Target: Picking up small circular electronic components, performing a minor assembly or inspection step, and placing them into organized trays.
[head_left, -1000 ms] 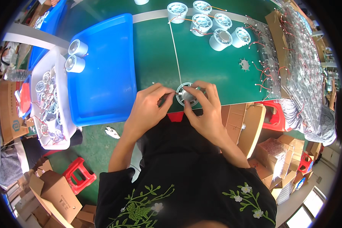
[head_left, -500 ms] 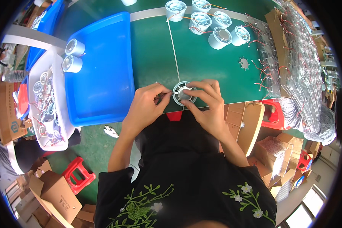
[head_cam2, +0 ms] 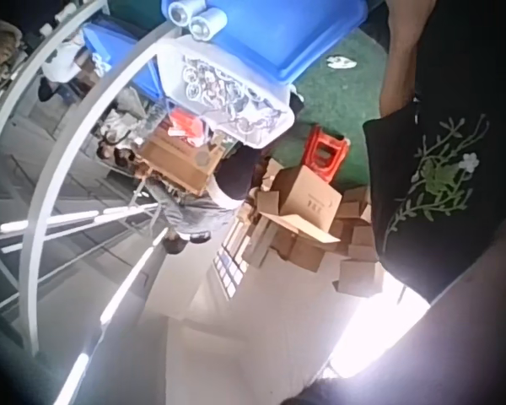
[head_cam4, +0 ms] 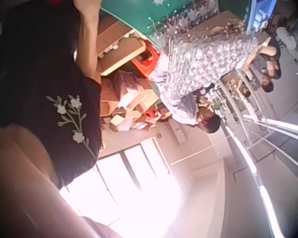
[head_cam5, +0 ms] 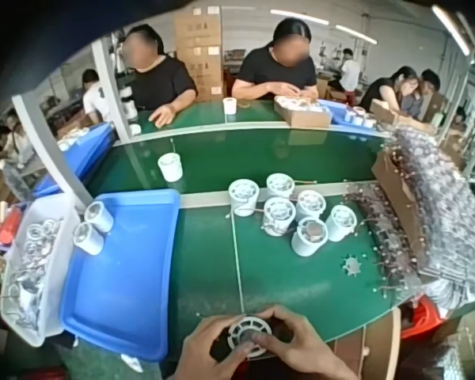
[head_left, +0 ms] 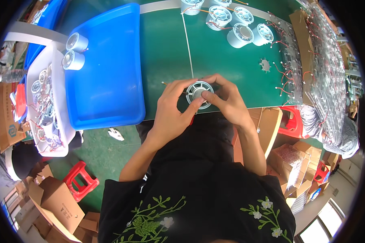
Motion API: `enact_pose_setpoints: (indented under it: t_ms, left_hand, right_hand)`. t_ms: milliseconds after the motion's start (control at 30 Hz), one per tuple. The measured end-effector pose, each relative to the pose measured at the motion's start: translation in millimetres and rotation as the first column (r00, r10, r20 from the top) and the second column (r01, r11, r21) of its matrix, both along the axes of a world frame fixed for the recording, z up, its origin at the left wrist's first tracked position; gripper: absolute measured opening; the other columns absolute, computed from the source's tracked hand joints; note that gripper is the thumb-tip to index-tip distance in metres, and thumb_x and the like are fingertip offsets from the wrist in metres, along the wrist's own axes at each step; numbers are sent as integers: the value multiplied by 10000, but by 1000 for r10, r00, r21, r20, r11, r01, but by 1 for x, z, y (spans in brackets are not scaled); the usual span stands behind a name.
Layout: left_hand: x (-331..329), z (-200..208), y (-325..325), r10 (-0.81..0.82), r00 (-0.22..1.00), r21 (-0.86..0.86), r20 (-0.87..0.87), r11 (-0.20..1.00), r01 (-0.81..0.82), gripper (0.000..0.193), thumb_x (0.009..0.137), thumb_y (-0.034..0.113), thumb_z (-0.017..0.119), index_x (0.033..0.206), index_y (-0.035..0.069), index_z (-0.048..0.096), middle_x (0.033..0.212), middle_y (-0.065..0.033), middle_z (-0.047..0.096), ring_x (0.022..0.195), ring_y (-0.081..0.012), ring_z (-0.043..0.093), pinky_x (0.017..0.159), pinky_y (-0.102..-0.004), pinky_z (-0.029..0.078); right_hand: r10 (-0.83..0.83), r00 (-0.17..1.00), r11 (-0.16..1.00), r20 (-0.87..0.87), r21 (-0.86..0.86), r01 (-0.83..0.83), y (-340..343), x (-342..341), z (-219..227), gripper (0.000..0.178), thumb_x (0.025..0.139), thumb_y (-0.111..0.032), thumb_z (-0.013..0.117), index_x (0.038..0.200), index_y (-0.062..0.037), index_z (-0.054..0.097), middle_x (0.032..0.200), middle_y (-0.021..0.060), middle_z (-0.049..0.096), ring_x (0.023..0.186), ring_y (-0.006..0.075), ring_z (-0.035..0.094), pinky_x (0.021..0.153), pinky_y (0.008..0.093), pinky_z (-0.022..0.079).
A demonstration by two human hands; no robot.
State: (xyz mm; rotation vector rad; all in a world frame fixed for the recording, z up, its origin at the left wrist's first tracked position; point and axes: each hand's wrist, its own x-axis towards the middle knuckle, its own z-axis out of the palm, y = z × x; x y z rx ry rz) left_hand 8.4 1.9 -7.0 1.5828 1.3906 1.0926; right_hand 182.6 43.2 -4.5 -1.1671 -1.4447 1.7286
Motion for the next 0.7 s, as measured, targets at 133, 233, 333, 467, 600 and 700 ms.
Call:
enact_pose_setpoints:
  t_ms: [133, 233, 333, 467, 600, 700]
  left_hand:
    - [4, -2, -3, 27, 997, -54, 79, 998, -23, 423, 789, 151, 722, 1184, 60, 602, 1052, -78, 622, 920, -164, 545, 760, -271, 421]
    - [4, -10, -4, 15, 997, 1, 78, 1000, -15, 435, 765, 140, 740, 1165, 44, 597, 1073, -108, 610, 969, -260, 567, 821, -346, 450]
    - [8, -13, -8, 20, 1000, 120, 8, 993, -21, 468, 735, 125, 763, 1160, 33, 590, 1091, -125, 603, 992, -312, 580, 852, -385, 469]
    - [1, -8, -20, 59, 988, 301, -141, 954, -14, 548, 682, 105, 803, 1175, 22, 577, 1112, -131, 600, 997, -322, 584, 856, -388, 479]
    - [-38, 21, -24, 218, 957, 410, -190, 904, -124, 616, 646, 97, 821, 1195, 3, 557, 1133, -158, 598, 1030, -318, 581, 864, -384, 483]
    - [-95, 37, -11, 519, 773, 483, -365, 815, -319, 609, 669, 67, 796, 1225, 7, 556, 1171, -157, 571, 1004, -287, 579, 847, -381, 484]
  right_hand:
    - [27, 996, 997, 89, 66, -32, 1, 0, 5, 199, 868, -34, 617, 1056, 9, 566, 1008, 62, 600, 894, 113, 572, 742, 250, 463]
    - [44, 987, 994, 151, 87, -58, 4, 4, 6, 191, 864, -33, 617, 1044, -3, 560, 995, 51, 596, 885, 109, 564, 745, 249, 459]
    - [31, 987, 984, 156, 171, -58, -6, 0, 2, 145, 878, -38, 606, 1012, 3, 570, 988, 51, 600, 891, 111, 563, 763, 245, 453]
    - [88, 985, 929, 150, 345, -136, -2, -5, 2, 89, 900, -37, 586, 973, 14, 592, 984, 55, 609, 901, 114, 564, 792, 238, 445]
    - [6, 996, 897, 90, 440, -45, 12, -11, 1, 84, 912, -27, 573, 967, 19, 615, 969, 64, 623, 902, 114, 563, 818, 230, 436]
    - [-79, 995, 908, 64, 417, 45, 18, -7, -11, 102, 907, -15, 572, 988, 16, 626, 948, 66, 633, 874, 109, 562, 806, 229, 437]
